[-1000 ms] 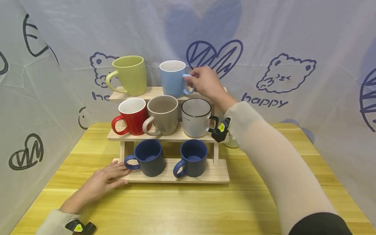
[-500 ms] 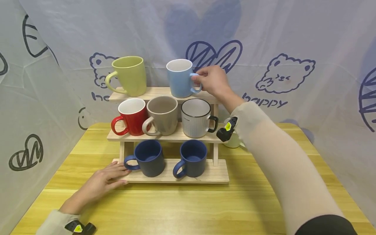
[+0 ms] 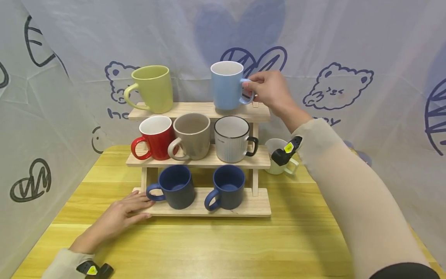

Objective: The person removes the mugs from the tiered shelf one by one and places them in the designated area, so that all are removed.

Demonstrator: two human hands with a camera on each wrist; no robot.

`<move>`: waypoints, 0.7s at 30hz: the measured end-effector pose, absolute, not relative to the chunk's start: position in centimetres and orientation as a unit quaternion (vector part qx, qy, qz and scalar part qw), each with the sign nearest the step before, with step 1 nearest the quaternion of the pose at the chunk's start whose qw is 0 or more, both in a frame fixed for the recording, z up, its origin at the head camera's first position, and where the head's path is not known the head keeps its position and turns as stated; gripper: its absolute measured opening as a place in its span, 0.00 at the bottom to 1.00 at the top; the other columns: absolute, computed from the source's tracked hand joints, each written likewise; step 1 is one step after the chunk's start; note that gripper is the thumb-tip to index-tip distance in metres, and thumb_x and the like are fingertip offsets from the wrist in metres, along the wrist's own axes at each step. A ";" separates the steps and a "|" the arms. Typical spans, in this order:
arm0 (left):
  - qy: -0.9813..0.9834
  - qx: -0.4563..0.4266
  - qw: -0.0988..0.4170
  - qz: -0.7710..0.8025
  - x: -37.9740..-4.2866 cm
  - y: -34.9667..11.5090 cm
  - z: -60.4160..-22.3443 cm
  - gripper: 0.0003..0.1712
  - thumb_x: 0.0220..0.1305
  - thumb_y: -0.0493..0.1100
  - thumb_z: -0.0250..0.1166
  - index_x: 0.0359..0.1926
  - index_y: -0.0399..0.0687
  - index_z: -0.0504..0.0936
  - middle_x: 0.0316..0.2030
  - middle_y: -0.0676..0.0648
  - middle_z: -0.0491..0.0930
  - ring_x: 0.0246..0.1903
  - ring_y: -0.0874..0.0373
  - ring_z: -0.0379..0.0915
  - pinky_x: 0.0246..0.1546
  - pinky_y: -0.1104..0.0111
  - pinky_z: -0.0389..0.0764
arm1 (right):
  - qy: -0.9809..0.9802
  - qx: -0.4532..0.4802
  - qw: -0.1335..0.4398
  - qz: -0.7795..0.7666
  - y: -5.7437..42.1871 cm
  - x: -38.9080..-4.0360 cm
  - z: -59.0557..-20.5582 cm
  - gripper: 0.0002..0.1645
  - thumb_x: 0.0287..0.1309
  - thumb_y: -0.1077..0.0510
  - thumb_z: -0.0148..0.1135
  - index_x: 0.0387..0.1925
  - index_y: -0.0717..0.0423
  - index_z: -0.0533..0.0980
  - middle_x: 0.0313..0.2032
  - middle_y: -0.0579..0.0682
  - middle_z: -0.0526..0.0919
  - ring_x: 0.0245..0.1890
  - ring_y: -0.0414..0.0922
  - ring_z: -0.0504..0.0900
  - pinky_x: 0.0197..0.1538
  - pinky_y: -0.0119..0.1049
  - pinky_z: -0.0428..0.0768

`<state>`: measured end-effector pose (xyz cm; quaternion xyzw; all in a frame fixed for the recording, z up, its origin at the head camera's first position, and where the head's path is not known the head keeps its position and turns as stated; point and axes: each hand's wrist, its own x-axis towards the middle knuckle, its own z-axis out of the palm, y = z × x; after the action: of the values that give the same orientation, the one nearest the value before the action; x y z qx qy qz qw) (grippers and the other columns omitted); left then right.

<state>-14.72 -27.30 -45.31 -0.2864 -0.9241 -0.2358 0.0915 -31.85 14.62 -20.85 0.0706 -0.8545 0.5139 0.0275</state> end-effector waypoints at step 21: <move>-0.916 -0.316 0.098 -0.226 -14.7 -27.4 -45.5 0.22 0.63 0.48 0.68 0.56 0.46 0.83 0.57 0.51 0.79 0.61 0.52 0.71 0.73 0.68 0.50 | -0.838 0.027 0.054 0.543 20.9 -30.6 -19.8 0.28 0.61 0.49 0.65 0.56 0.63 0.77 0.42 0.49 0.81 0.44 0.45 0.79 0.55 0.41 0.82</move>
<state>-14.75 -27.44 -45.47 -0.3161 -0.9163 -0.2256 0.0981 -30.58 20.90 -19.82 0.0269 -0.8376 0.5430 0.0535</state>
